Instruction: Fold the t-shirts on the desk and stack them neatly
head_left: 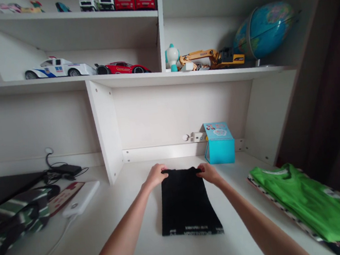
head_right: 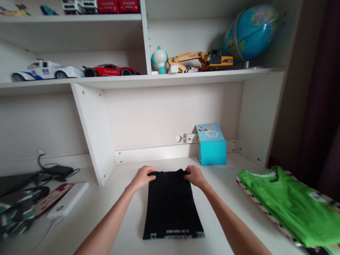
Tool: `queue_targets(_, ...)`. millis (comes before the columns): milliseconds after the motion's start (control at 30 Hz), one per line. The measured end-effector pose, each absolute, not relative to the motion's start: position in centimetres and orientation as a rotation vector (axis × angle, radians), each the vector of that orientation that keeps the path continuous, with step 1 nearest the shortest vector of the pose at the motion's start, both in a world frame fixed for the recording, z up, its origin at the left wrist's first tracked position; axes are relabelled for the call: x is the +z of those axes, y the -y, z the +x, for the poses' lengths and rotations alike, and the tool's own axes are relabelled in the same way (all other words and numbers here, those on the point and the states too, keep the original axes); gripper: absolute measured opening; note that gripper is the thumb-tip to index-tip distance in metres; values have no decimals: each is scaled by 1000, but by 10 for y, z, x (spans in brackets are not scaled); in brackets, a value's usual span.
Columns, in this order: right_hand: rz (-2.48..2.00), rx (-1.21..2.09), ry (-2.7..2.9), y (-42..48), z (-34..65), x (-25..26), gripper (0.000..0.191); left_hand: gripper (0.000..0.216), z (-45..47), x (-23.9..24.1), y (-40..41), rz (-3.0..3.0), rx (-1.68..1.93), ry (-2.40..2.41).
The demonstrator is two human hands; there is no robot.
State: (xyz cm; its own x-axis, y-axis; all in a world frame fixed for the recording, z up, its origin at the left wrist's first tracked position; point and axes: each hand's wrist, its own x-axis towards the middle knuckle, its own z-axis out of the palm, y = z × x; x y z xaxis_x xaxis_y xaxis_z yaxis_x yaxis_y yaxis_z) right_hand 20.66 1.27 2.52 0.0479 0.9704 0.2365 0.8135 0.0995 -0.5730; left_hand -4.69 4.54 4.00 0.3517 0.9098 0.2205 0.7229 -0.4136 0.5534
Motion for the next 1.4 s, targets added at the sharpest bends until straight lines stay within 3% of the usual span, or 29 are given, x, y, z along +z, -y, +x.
queue_targets(133, -1502, 162, 1680, 19, 218, 77, 16, 21, -46, 92, -22, 2273, 1192, -1191)
queue_targets(233, -1330, 95, 1683, 68, 216, 95, 16, 23, -53, 107, 5, 2291, 1240, -1010)
queue_targets(300, -1213, 223, 1821, 105, 212, 99, 21, 30, -62, 103, 20, 2311, 1064, -988)
queue_targets(467, -1015, 1012, 2149, 152, 211, 89, 26, 64, -73, 85, 47, 2284, 125, -1389)
queue_targets(667, -1464, 489, 2213, 99, 235, 17, 33, 50, -17, 73, 97, 2577, 29, -1135)
queue_targets(800, -1595, 330, 2244, 86, 239, -20, 38, 45, 13, 52, 121, 2679, -150, -985)
queue_targets(967, -1812, 195, 2244, 130, 221, -3, 35, 31, 7, 43, 111, 2660, -50, -1208)
queue_targets(1067, -1719, 465, 2266, 167, 207, 23, 31, 30, -3, 39, 95, 2682, -48, -1322)
queue_targets(1167, -1567, 639, 2245, 183, 205, 32, 30, 43, -10, 34, 83, 2689, -20, -1500)
queue_targets(1300, -1818, 265, 2007, 164, 228, 6, 34, 50, -18, 35, 86, 2589, 12, -1677)
queue_targets(1400, -1973, 173, 1917, 144, 245, -21, 34, 51, -22, 33, 101, 2499, 26, -1671)
